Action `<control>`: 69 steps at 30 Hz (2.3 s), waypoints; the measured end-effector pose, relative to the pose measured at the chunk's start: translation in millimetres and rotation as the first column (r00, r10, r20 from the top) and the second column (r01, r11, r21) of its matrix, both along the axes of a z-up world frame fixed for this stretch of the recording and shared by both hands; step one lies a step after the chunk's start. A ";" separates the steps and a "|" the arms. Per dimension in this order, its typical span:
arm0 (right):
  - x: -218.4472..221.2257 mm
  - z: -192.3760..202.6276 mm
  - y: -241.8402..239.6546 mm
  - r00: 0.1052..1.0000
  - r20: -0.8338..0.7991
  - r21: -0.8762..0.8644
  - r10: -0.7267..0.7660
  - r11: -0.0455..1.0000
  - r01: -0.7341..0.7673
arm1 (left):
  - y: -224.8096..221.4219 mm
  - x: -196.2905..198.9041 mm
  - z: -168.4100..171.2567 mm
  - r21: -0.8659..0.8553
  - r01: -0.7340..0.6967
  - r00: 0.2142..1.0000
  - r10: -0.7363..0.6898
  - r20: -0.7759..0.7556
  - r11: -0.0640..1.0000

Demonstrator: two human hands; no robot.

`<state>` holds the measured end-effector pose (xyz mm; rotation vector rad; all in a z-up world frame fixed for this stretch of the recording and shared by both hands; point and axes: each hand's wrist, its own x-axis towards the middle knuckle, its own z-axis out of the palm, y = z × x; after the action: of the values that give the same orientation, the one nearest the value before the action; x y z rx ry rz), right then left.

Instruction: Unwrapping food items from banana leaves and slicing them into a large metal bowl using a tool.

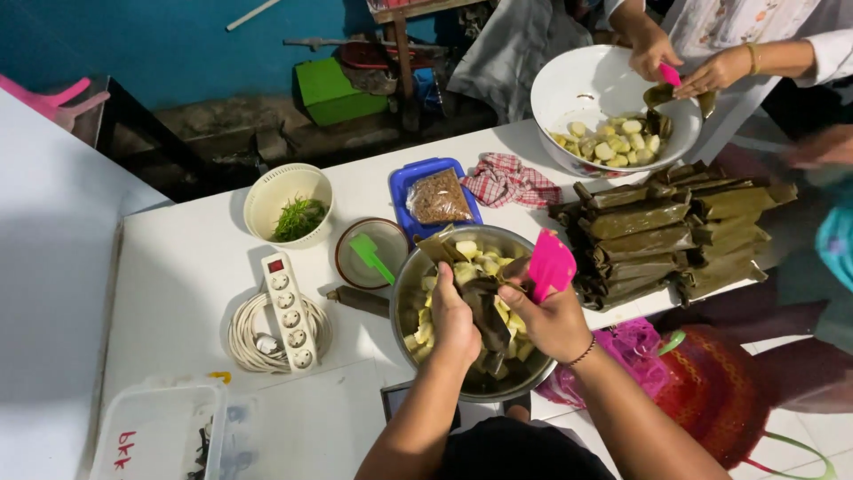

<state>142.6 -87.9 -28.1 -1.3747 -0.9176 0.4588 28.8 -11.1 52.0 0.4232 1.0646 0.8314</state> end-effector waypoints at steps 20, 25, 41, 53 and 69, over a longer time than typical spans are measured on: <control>10.3 22.6 -74.4 0.873 0.359 0.028 0.330 0.931 -0.363 | 72.7 -2.9 -119.5 -0.358 0.146 0.881 0.044 0.472 0.922; 15.1 62.2 -122.5 0.899 0.346 -0.091 0.270 0.963 -0.255 | 91.7 -8.3 -131.1 -0.387 0.027 0.900 0.146 0.410 0.922; 80.7 59.7 -273.3 0.780 0.542 -0.533 -0.312 0.590 0.607 | 112.8 -52.5 -143.4 -0.449 0.160 0.578 0.285 0.765 0.879; 144.0 -187.4 -216.3 0.394 0.132 -0.712 -0.909 0.189 0.676 | 56.7 -27.5 -149.9 -0.301 0.157 0.971 -0.090 0.224 0.941; 140.1 -228.8 -208.1 0.437 0.086 -0.811 -0.896 0.192 0.553 | 2.0 20.4 -139.9 -0.188 0.274 0.925 -0.206 0.318 0.943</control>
<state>282.6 -296.0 -256.9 -2.1830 0.5376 0.3096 49.2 -9.1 -87.9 0.2193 0.7987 0.5225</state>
